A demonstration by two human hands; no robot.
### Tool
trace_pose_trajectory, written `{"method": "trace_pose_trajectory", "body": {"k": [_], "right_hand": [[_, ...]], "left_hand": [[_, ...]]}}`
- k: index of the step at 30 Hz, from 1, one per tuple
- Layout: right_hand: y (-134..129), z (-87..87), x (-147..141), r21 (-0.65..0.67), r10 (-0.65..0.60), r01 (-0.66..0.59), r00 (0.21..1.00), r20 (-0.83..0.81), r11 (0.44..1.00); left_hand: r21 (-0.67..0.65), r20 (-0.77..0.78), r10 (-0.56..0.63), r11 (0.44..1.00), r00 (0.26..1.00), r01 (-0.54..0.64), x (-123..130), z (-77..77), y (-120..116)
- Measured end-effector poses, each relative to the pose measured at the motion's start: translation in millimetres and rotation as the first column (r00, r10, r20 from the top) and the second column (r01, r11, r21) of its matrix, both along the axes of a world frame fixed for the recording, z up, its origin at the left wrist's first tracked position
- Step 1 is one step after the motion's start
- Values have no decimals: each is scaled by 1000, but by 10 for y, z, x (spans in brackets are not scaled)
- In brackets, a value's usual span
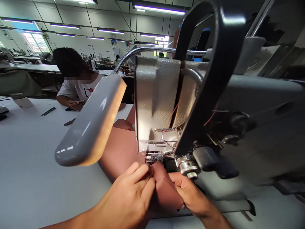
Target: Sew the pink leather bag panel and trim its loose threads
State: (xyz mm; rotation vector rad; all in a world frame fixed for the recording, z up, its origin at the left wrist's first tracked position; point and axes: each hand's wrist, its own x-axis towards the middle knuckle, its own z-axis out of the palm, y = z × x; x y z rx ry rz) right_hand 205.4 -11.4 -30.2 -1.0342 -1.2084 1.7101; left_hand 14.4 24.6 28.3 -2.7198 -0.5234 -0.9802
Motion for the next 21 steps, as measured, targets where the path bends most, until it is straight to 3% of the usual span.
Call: {"method": "trace_pose_trajectory", "body": {"k": [5, 12, 16, 18, 21], "right_hand": [[67, 71, -8, 51, 78, -82, 993, 85, 995], [104, 123, -94, 128, 12, -34, 985, 170, 991], [87, 114, -64, 345, 11, -84, 978, 208, 935], [91, 47, 6, 445, -81, -42, 964, 255, 895], [157, -72, 148, 484, -286, 106, 906, 314, 869]], "left_hand": [[-44, -82, 74, 996, 994, -78, -75, 136, -119], [-108, -88, 59, 992, 994, -68, -108, 188, -174], [-132, -128, 30, 990, 991, -47, -89, 159, -92], [-89, -54, -17, 996, 998, 12, -94, 127, -57], [-58, 76, -85, 994, 993, 89, -120, 45, -42]]}}
